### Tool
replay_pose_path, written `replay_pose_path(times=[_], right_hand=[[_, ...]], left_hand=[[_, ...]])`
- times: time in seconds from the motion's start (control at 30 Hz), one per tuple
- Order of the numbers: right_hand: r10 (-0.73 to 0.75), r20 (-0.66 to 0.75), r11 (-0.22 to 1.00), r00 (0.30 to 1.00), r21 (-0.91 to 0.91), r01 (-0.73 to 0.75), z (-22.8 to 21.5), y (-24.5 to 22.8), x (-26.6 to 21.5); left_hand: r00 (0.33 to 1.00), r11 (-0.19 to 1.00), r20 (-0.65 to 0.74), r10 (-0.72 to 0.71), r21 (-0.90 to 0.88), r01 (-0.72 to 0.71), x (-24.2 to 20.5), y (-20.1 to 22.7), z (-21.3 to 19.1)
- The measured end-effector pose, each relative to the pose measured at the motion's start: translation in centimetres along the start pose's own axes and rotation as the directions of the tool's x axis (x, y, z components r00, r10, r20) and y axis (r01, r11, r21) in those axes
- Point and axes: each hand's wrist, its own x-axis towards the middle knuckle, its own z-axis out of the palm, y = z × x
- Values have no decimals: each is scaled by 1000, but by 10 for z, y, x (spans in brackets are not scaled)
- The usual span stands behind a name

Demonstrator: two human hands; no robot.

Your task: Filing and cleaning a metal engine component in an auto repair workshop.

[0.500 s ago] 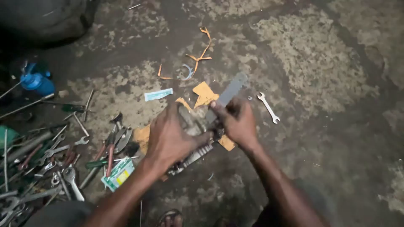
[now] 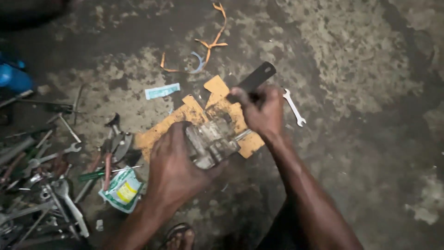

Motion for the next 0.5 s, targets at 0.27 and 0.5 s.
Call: replay_pose_path(times=[0.27,0.5], right_hand=[[-23,56,1000,998,16,22,13,37,1],[0,101,1000,995,16,-1,10,12,9]], left_hand=[[997,999,-68,46,3,-46,7,-6,1],[999,999,17,-27,-36,28,14,4,-8]])
